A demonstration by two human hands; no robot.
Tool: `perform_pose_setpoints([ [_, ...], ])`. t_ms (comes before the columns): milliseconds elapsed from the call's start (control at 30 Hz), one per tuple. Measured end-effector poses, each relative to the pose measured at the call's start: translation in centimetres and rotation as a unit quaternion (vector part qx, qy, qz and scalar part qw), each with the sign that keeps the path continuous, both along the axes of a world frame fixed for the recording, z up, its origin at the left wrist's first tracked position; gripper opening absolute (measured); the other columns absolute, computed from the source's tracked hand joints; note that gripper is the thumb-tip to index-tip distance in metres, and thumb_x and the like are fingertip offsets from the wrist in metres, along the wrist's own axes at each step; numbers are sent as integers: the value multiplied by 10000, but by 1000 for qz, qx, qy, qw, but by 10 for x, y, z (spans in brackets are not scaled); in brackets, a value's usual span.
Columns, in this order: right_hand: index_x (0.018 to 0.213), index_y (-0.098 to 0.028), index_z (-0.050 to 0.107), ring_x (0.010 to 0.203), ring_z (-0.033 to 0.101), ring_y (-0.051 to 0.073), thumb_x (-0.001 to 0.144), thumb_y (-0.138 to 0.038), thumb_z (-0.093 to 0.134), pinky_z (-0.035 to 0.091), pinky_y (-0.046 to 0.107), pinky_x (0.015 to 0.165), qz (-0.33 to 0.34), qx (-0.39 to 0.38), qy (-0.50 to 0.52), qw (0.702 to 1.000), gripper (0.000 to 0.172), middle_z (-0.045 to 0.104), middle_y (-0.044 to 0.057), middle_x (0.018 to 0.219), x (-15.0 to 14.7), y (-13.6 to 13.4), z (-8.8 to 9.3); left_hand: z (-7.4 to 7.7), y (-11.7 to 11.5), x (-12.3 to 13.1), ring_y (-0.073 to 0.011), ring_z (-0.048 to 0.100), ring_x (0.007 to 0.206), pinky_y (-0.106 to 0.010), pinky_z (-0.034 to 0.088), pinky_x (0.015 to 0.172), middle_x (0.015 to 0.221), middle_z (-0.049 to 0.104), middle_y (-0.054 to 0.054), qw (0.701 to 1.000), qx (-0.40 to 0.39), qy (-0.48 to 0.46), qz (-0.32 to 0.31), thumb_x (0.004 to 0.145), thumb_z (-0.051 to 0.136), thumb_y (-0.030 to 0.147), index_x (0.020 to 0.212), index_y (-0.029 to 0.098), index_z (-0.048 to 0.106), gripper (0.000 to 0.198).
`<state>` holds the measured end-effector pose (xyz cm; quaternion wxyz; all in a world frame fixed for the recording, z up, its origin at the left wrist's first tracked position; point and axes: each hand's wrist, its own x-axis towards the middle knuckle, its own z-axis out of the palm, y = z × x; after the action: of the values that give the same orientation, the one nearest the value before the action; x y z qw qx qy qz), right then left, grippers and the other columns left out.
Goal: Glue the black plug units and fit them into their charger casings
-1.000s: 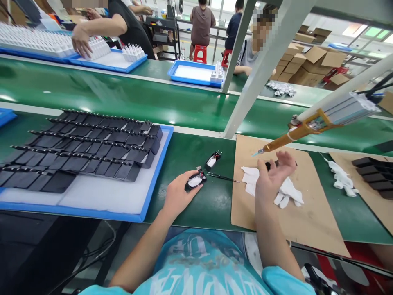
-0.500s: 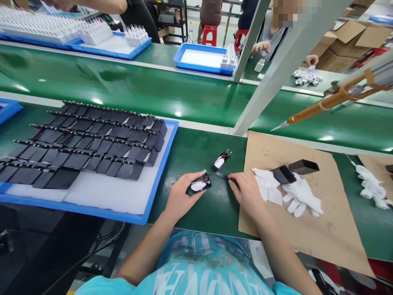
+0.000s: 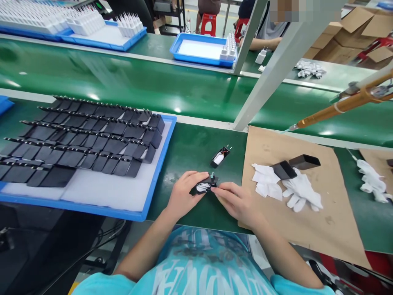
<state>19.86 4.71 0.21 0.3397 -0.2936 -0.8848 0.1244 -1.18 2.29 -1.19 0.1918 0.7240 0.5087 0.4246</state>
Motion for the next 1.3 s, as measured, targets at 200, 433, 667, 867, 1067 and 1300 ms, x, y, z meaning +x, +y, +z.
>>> perform_pose_setpoints([
  [200, 1127, -208, 659, 735, 670, 108, 903, -125, 564, 515, 221, 614, 14, -8, -26, 1000, 258, 708, 53, 956, 3, 0, 6, 0, -1, 0, -191, 622, 1066, -368, 556, 917, 1153, 709, -29, 1000, -14, 0, -5, 826, 666, 127, 1224, 277, 602, 430],
  [433, 1136, -207, 661, 795, 689, 117, 903, -123, 557, 515, 225, 629, 37, 18, -40, 998, 269, 721, 53, 965, 6, 1, 5, -1, -3, -1, -195, 633, 1053, -359, 559, 914, 1154, 709, -26, 999, -42, 2, 0, 814, 683, 138, 1212, 275, 621, 426],
  [667, 1089, -203, 675, 790, 693, 119, 892, -118, 567, 512, 228, 633, 26, 45, -48, 998, 240, 723, 49, 939, 7, 1, 7, -1, -4, -1, -188, 639, 1043, -336, 554, 903, 1137, 708, -27, 998, -61, -2, 2, 805, 705, 152, 1205, 266, 629, 423],
  [867, 1138, -223, 647, 820, 687, 126, 896, -125, 566, 519, 241, 667, 22, 29, -41, 998, 273, 722, 57, 954, 10, 0, 7, 1, -3, 0, -190, 647, 1035, -339, 555, 894, 1130, 711, -36, 997, -78, -20, -8, 811, 715, 185, 1203, 262, 631, 408],
  [1067, 1121, -215, 663, 781, 684, 129, 885, -127, 574, 512, 250, 644, 35, 38, -51, 997, 267, 718, 51, 939, 9, 1, 10, 2, -4, -1, -190, 651, 1038, -333, 556, 896, 1133, 712, -35, 997, -75, -20, -10, 797, 722, 163, 1201, 263, 631, 425],
  [1300, 1085, -233, 671, 767, 684, 128, 897, -136, 554, 513, 248, 637, 26, 48, -62, 997, 242, 727, 49, 941, 8, 4, 10, 0, -4, -1, -194, 655, 1034, -352, 547, 912, 1122, 712, -43, 996, -86, -21, -20, 822, 711, 214, 1194, 260, 632, 383],
])
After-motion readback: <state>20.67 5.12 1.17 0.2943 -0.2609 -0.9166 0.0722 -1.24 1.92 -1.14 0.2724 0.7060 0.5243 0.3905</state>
